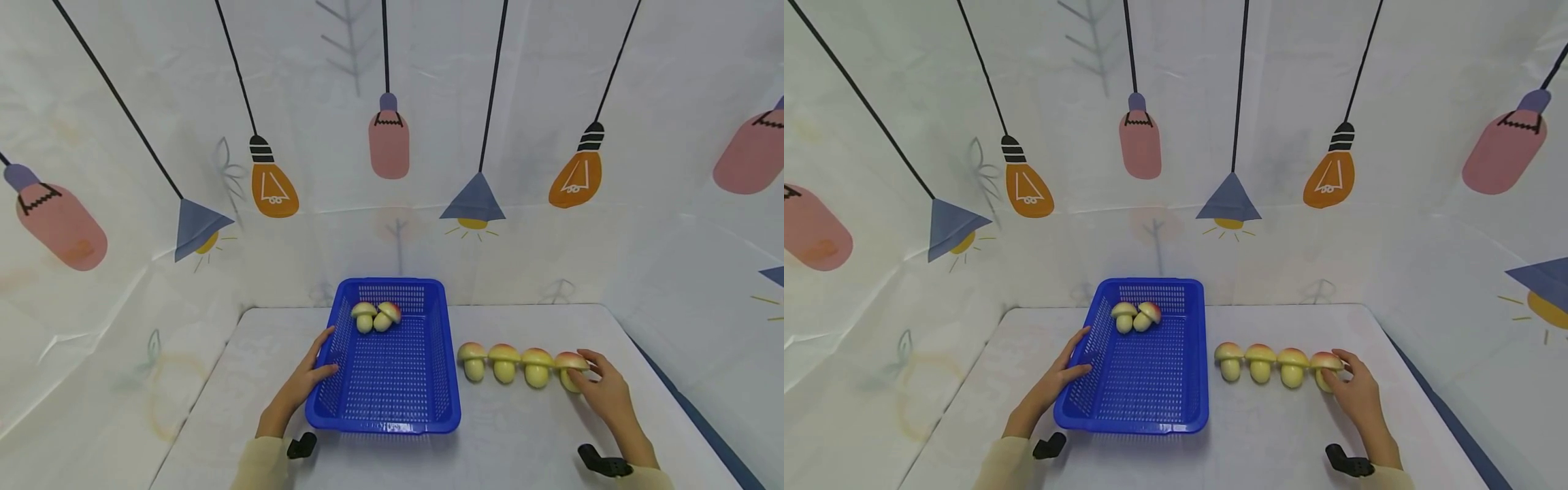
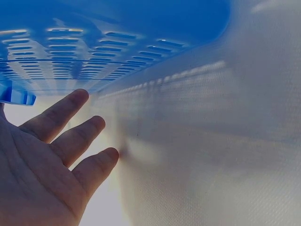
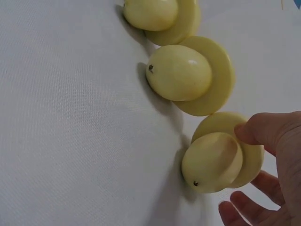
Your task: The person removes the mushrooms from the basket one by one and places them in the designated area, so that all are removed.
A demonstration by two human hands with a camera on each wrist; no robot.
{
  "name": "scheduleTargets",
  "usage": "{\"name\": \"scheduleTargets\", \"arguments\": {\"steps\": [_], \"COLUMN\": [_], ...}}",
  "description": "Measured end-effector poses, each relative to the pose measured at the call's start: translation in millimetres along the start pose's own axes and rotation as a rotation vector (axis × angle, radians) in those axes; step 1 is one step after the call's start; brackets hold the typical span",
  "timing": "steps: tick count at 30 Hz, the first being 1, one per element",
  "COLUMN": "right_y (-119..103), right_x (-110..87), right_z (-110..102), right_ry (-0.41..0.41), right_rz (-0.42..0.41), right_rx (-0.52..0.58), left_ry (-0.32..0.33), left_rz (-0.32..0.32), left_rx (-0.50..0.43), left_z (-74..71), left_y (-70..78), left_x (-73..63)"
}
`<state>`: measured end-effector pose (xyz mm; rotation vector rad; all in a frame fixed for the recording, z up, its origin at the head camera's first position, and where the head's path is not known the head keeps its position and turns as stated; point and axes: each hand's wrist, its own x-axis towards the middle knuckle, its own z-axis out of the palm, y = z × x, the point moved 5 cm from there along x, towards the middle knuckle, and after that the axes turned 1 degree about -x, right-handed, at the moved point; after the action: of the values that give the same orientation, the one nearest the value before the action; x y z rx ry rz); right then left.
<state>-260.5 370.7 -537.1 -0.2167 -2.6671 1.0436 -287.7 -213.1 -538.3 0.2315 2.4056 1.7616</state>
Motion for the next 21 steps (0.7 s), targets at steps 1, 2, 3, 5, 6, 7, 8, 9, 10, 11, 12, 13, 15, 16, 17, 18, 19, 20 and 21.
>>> {"name": "scheduleTargets", "arguments": {"steps": [1, 2, 3, 5, 6, 7, 8, 9, 10, 11, 12, 13, 15, 16, 17, 18, 19, 20, 21], "right_y": [-0.8, -1.6, -2.4, -4.8, -6.3, -7.6, -9.0, -10.3, -11.8, -13.3, -15.2, -17.2, -22.2, -25.4, -29.0, -33.0, -37.4, -42.0, -47.0], "right_x": [-0.3, -0.5, -0.6, -0.8, -0.5, -0.3, 0.2, 0.6, 0.9, 1.3, 1.8, 2.4, 3.9, 4.9, 6.0, 7.1, 8.1, 9.2, 10.1], "right_z": [-0.4, -0.8, -1.1, -2.0, -2.6, -3.1, -3.7, -4.2, -4.7, -5.3, -5.8, -6.6, -8.4, -9.5, -10.5, -11.5, -12.6, -13.4, -13.8], "right_ry": [0.002, 0.002, 0.000, -0.005, -0.007, -0.010, -0.012, -0.015, -0.018, -0.019, -0.018, -0.014, 0.003, 0.015, 0.028, 0.044, 0.059, 0.074, 0.088], "right_rz": [-0.003, -0.003, -0.001, 0.007, 0.009, 0.015, 0.018, 0.024, 0.028, 0.033, 0.032, 0.029, 0.008, -0.010, -0.029, -0.051, -0.074, -0.095, -0.114], "right_rx": [-0.003, -0.001, 0.000, 0.003, -0.003, -0.001, -0.003, -0.006, -0.009, -0.014, -0.023, -0.022, -0.020, -0.015, -0.009, 0.002, 0.018, 0.033, 0.052], "left_ry": [0.002, 0.001, 0.000, -0.002, -0.003, -0.004, -0.006, -0.007, -0.008, -0.008, -0.009, -0.010, -0.011, -0.012, -0.012, -0.012, -0.012, -0.011, -0.011], "left_rz": [-0.002, -0.003, -0.003, -0.002, -0.002, 0.000, 0.001, 0.003, 0.004, 0.005, 0.006, 0.008, 0.009, 0.009, 0.011, 0.011, 0.011, 0.011, 0.011], "left_rx": [0.002, 0.003, 0.005, 0.001, -0.001, -0.001, -0.002, -0.001, -0.002, -0.001, -0.001, 0.001, 0.003, 0.001, 0.001, 0.002, 0.001, 0.000, 0.000], "left_z": [-0.1, -0.1, -0.1, 0.0, -0.1, -0.3, -0.3, -0.4, -0.3, -0.6, -0.6, -0.6, -0.4, -0.4, -0.4, -0.4, -0.4, -0.5, -0.7], "left_y": [0.0, 0.0, 0.0, 0.2, 0.1, 0.2, 0.2, 0.2, 0.0, -0.2, -0.5, -0.8, -1.2, -1.4, -1.4, -1.5, -1.4, -1.3, -1.1], "left_x": [0.1, 0.1, 0.2, 0.4, 0.5, 0.5, 0.6, 0.7, 1.0, 1.0, 1.2, 1.3, 1.6, 1.6, 1.6, 1.6, 1.5, 1.3, 0.9]}}
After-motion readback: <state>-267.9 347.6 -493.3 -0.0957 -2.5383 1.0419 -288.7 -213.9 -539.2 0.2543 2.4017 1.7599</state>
